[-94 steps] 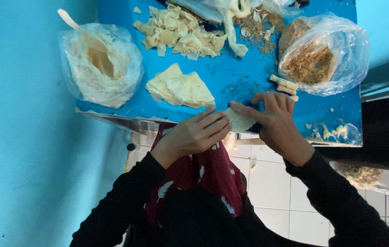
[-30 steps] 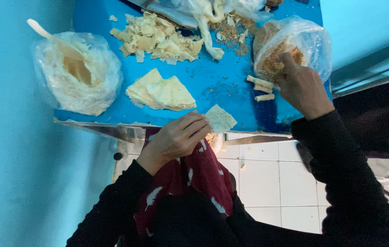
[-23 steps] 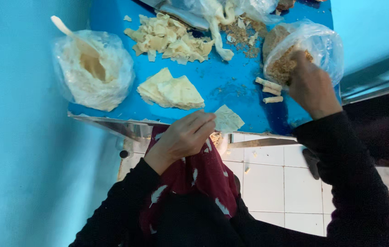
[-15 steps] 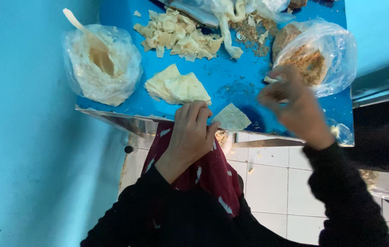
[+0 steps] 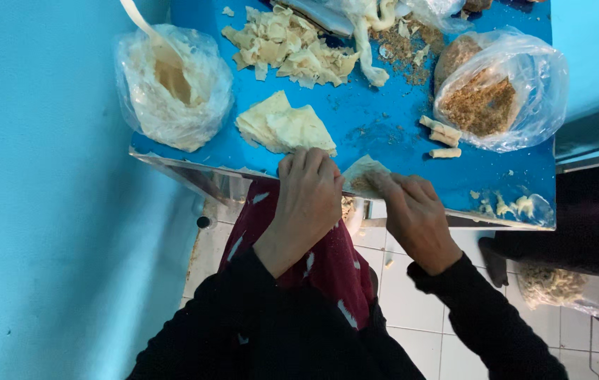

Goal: The person works with pale dough sheets at a blue table. They tear and fold pieces of dough, press a round dough piece flat by hand on a wooden board, cut it with a knife, and then fold and shape the cut pieces by hand, setting finished folded pieces on the table.

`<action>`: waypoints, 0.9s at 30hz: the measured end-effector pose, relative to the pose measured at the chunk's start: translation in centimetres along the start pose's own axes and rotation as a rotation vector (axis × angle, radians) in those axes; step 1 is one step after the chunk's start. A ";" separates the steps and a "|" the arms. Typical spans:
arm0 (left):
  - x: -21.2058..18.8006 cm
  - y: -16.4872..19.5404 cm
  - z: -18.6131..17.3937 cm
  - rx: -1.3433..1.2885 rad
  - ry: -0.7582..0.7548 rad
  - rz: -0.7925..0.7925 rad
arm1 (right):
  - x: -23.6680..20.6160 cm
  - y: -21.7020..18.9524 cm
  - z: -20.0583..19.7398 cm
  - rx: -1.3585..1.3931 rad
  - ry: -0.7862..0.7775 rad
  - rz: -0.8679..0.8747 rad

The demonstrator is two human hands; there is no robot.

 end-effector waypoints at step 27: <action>-0.4 1.2 0.6 -0.342 -0.024 0.067 | 2.6 0.9 -0.9 0.339 -0.174 0.253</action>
Point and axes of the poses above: each hand's wrist, its own x-axis towards the middle knuckle, its own z-axis out of the palm, y = z × x, the point moved 6 cm from there along x, towards the middle knuckle, and after that the axes turned 7 degrees about z, right-handed, at the moved point
